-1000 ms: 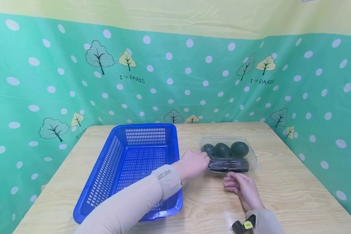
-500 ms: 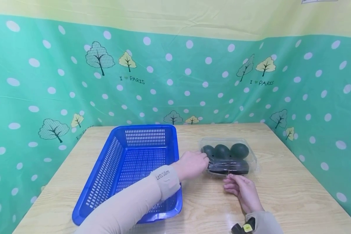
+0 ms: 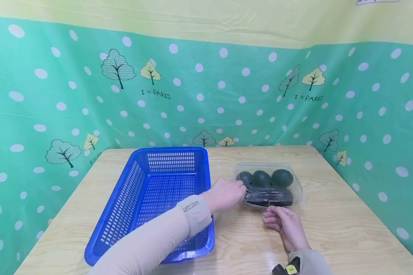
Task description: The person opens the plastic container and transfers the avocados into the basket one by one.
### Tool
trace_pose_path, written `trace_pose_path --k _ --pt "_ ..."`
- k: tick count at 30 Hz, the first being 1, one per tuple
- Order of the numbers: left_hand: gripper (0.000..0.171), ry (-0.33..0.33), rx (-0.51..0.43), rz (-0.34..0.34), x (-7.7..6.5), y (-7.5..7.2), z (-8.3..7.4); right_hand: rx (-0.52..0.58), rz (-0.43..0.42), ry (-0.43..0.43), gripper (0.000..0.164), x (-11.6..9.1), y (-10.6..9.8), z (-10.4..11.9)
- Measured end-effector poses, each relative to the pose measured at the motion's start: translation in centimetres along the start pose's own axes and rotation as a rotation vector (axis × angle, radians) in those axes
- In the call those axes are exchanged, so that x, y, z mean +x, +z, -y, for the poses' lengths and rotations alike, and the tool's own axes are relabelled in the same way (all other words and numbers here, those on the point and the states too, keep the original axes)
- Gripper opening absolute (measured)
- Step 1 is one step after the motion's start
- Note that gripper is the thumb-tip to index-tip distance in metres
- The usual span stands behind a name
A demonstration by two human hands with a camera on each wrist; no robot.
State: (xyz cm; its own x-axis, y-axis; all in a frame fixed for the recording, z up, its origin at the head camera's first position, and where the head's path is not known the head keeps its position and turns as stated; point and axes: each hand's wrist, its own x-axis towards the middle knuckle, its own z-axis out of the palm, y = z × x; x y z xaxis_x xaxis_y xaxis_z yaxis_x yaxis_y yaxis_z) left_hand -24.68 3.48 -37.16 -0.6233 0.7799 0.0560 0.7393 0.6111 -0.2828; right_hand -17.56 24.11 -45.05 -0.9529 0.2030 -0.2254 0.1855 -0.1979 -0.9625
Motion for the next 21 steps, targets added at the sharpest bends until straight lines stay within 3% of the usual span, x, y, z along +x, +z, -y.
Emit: trace_pose_path --k 7,13,21 --pt "0.017 0.035 0.072 -0.019 -0.19 -0.27 -0.12 0.002 0.007 -0.018 0.026 -0.04 -0.11 -0.03" --pt "0.022 0.025 0.103 -0.018 0.02 -0.27 -0.57 0.006 0.008 -0.013 0.026 -0.09 -0.18 0.06" --pt "0.015 0.047 0.176 -0.026 0.03 -0.55 -0.75 -0.004 -0.006 0.011 0.023 -0.01 0.01 0.15"
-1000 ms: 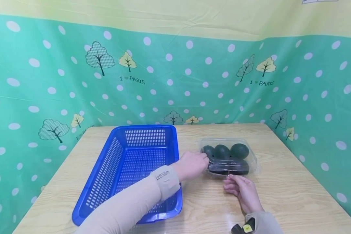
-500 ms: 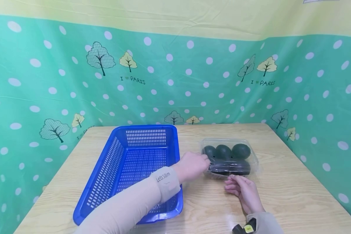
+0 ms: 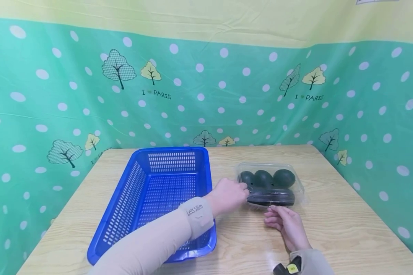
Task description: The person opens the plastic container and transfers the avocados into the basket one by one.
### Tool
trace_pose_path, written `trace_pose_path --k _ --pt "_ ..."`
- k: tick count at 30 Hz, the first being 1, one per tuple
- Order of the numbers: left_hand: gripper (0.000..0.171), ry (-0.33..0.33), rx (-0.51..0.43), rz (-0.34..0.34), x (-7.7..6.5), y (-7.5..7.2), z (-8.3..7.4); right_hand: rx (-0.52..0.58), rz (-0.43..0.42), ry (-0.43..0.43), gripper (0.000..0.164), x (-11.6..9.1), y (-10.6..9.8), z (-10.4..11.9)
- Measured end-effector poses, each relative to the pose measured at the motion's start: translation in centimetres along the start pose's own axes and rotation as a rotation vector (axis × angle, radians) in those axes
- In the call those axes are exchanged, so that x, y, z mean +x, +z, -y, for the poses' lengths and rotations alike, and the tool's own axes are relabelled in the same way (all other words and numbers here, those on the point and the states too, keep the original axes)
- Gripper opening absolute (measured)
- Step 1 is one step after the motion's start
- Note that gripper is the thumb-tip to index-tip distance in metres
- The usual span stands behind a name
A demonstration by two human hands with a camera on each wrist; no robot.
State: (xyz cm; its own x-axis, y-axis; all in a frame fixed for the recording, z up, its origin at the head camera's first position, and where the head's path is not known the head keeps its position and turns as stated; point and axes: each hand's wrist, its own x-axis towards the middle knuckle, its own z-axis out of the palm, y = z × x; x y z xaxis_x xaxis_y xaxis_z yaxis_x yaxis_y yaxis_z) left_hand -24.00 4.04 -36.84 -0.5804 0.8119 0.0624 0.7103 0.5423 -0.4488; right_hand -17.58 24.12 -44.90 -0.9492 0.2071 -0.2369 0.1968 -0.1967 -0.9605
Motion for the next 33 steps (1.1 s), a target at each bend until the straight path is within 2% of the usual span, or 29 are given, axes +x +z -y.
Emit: trace_pose_path --k 6,10,17,21,24,30,33 --pt "0.015 0.010 0.055 -0.025 -0.1 0.2 0.0 -0.002 0.002 0.000 0.022 0.0 0.2 0.0" --pt "0.015 0.016 0.057 -0.057 -0.3 0.3 0.2 -0.005 0.005 -0.010 0.023 -0.1 0.4 0.0" --pt "0.015 -0.086 -0.048 -0.204 -0.7 -0.2 1.5 0.006 0.013 -0.033 0.025 0.0 0.2 0.0" --pt "0.020 -0.107 -0.060 -0.264 -0.8 -0.1 1.7 0.003 0.009 -0.025 0.025 0.0 0.1 0.0" --pt "0.021 -0.135 -0.091 -0.276 -0.8 -0.3 1.8 -0.004 0.006 -0.015 0.025 -0.1 0.0 0.0" --pt "0.023 -0.210 -0.206 -0.238 -0.9 -1.4 2.6 -0.012 0.007 -0.018 0.026 -0.3 -0.1 -0.2" --pt "0.021 -0.240 -0.241 -0.263 -0.9 -1.6 3.1 -0.015 0.007 -0.024 0.025 -0.4 -0.1 -0.2"
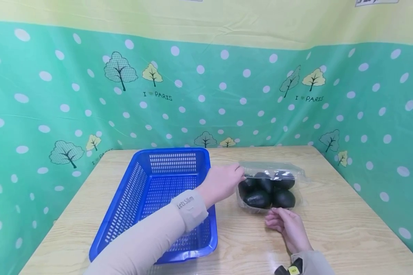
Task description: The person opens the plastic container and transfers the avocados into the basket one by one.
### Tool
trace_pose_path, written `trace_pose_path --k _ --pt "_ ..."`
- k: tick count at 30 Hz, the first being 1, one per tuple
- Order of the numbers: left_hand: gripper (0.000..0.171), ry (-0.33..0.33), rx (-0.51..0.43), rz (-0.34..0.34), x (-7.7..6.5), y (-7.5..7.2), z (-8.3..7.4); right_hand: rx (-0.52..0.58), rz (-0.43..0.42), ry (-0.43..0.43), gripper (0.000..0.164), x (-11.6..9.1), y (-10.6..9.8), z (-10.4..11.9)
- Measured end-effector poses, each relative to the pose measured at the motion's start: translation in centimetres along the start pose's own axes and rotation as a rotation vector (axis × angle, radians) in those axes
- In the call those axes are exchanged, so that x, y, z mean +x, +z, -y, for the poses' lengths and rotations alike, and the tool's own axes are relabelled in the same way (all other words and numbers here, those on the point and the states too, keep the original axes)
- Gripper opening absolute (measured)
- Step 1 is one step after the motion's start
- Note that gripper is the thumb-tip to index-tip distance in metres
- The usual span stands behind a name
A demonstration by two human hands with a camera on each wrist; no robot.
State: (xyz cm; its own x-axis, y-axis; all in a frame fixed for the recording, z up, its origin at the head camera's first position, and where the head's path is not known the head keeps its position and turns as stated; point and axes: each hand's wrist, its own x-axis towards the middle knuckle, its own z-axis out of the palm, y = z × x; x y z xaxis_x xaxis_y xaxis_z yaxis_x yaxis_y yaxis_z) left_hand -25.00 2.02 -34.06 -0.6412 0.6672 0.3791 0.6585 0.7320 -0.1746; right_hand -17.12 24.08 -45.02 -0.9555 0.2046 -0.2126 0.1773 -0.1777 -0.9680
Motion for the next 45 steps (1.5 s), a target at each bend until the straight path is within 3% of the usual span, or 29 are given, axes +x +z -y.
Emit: trace_pose_path --k 5,11,14,24,29,33,40,45 --pt "0.019 -0.028 -0.032 -0.078 0.3 -0.4 0.4 -0.010 0.003 0.003 0.025 -0.2 -0.1 -0.1" --pt "0.018 -0.033 0.004 -0.222 0.8 -0.5 1.0 -0.024 0.010 -0.007 0.025 -0.4 -0.1 -0.1" --pt "0.017 -0.059 0.012 -0.260 1.1 -0.7 1.2 -0.037 0.016 -0.011 0.024 -0.5 -0.1 -0.1" --pt "0.020 -0.206 -0.134 -0.188 2.7 -2.1 2.1 -0.075 -0.008 0.025 0.023 -0.7 0.2 -0.2" --pt "0.023 -0.255 -0.189 -0.144 3.5 -2.2 2.6 -0.146 -0.017 0.065 0.030 -0.7 0.1 0.2" --pt "0.025 -0.310 -0.293 -0.120 3.8 -2.1 3.1 -0.204 -0.008 0.097 0.033 -0.8 -0.2 0.9" --pt "0.026 -0.382 -0.427 -0.103 4.0 -1.7 3.9 -0.206 0.035 -0.042 0.039 -1.3 -1.5 3.7" --pt "0.023 -0.395 -0.480 -0.107 3.9 -1.4 4.1 -0.094 0.054 -0.179 0.035 -0.5 -2.8 6.1"
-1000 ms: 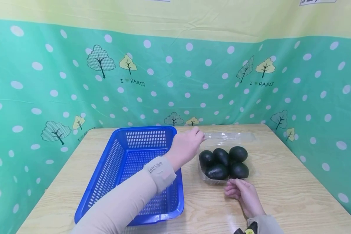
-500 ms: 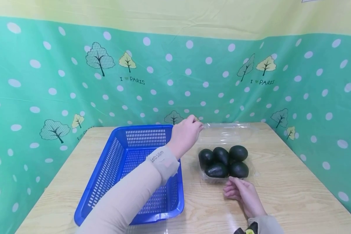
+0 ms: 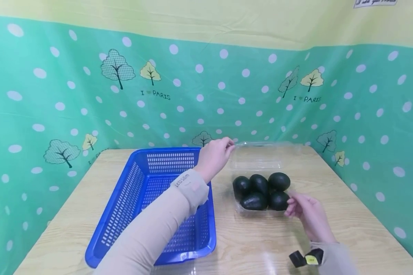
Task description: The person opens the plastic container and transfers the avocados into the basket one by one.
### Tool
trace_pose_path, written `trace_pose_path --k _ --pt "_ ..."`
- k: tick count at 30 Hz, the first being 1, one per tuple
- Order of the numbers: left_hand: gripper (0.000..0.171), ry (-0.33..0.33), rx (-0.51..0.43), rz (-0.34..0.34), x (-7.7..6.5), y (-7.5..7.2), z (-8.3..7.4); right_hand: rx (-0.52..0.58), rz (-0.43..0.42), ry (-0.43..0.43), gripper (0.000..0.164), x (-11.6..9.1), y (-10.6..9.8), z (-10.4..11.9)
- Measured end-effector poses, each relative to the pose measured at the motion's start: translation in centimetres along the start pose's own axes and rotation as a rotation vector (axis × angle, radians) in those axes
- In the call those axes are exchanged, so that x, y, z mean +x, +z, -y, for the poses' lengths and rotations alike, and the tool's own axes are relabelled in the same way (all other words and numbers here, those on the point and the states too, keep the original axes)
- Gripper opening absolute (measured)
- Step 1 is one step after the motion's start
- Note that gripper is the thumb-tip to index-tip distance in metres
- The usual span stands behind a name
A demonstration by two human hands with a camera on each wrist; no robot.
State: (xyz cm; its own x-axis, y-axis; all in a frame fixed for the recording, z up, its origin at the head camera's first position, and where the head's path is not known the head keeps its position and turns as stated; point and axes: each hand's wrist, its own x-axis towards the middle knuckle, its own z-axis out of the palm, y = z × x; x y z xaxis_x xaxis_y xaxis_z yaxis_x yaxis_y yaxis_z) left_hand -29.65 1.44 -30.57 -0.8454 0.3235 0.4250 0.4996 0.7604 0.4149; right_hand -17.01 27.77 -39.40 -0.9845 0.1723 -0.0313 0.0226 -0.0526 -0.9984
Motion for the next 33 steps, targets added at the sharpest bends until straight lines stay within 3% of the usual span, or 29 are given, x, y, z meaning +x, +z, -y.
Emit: trace_pose_path --k 7,12,17,20,28,33 --pt "0.022 0.007 -0.010 -0.011 0.0 0.1 -0.1 0.147 -0.011 -0.126 0.028 2.6 -1.7 1.3" --pt "0.023 -0.007 -0.054 -0.015 0.2 0.3 -0.1 0.200 -0.072 -0.134 0.023 4.4 -2.6 1.1" --pt "0.024 -0.040 -0.182 0.004 0.3 0.5 -0.1 0.260 -0.124 -0.121 0.016 5.7 -3.4 0.1" --pt "0.025 -0.075 -0.259 0.021 0.4 0.5 -0.2 0.283 -0.106 -0.121 0.018 6.4 -3.9 -0.7" --pt "0.031 -0.137 -0.325 0.054 0.3 1.0 -0.1 0.286 -0.035 -0.051 0.017 6.7 -4.9 -3.3" --pt "0.035 -0.150 -0.351 0.063 0.4 1.2 0.1 0.309 0.030 -0.083 0.019 6.6 -4.8 -4.8"
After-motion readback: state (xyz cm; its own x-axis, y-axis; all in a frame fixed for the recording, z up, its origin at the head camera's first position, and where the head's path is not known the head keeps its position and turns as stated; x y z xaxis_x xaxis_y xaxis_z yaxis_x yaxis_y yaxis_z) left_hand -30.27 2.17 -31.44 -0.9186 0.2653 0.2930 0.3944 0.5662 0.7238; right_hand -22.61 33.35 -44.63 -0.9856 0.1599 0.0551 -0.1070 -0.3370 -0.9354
